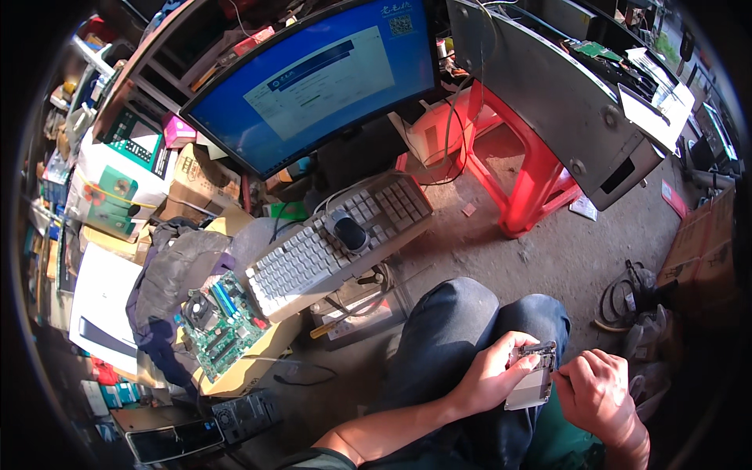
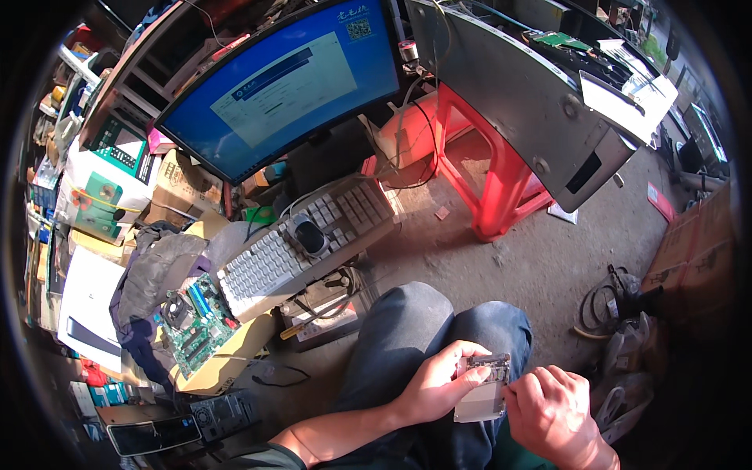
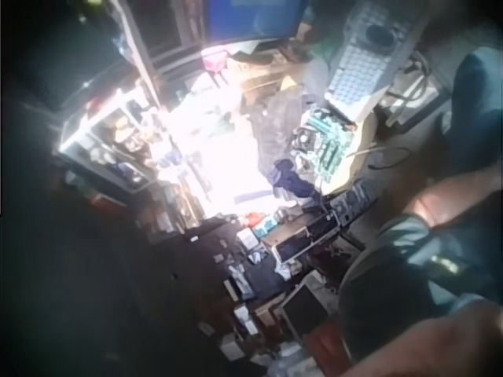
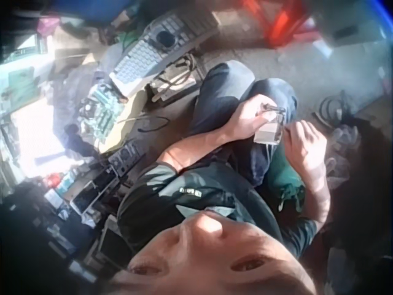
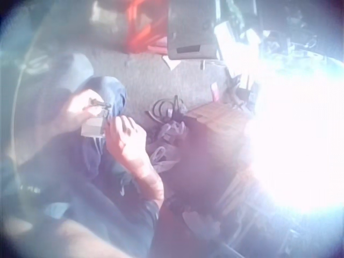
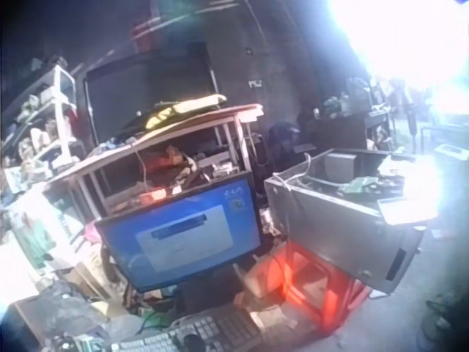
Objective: The person sits on the floor and handles a small circuit board, then picks up a metal drive enclosure and inserts the board into it. They use a small tool to press or adjust components inside the enclosure while seated.
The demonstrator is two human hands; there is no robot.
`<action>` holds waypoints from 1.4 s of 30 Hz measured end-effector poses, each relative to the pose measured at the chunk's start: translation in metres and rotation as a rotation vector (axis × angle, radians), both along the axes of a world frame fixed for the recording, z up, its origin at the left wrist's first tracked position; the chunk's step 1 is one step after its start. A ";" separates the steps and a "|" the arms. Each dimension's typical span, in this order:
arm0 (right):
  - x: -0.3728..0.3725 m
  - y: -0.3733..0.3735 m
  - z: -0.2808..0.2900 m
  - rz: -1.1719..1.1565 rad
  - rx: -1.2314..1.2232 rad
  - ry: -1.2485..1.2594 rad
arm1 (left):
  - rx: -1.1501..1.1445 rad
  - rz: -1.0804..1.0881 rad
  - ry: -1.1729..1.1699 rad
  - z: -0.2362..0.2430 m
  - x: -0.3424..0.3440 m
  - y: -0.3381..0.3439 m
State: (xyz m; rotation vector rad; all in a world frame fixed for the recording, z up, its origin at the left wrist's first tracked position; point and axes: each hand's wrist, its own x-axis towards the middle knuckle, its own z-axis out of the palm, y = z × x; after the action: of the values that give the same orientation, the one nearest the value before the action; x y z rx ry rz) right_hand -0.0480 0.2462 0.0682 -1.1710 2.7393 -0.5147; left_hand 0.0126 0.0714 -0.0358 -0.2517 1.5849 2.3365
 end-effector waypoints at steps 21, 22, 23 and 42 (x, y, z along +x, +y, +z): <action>0.007 0.033 0.007 -0.385 -0.502 -0.305 | -0.049 0.154 0.032 0.003 0.000 0.003; 0.009 0.040 0.007 -0.387 -0.509 -0.363 | -0.062 0.151 0.044 0.006 -0.001 0.005; 0.009 0.048 0.007 -0.385 -0.516 -0.422 | -0.052 0.142 0.045 0.003 -0.002 0.006; 0.056 0.018 -0.039 -0.283 -0.299 0.010 | 0.081 0.227 0.042 -0.002 0.009 0.005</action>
State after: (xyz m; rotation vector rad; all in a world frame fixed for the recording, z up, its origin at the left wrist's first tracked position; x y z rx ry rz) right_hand 0.0077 0.2645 0.0295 -0.8353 2.9265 -0.9811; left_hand 0.0218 0.0762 -0.0375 -0.3848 1.5480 2.5858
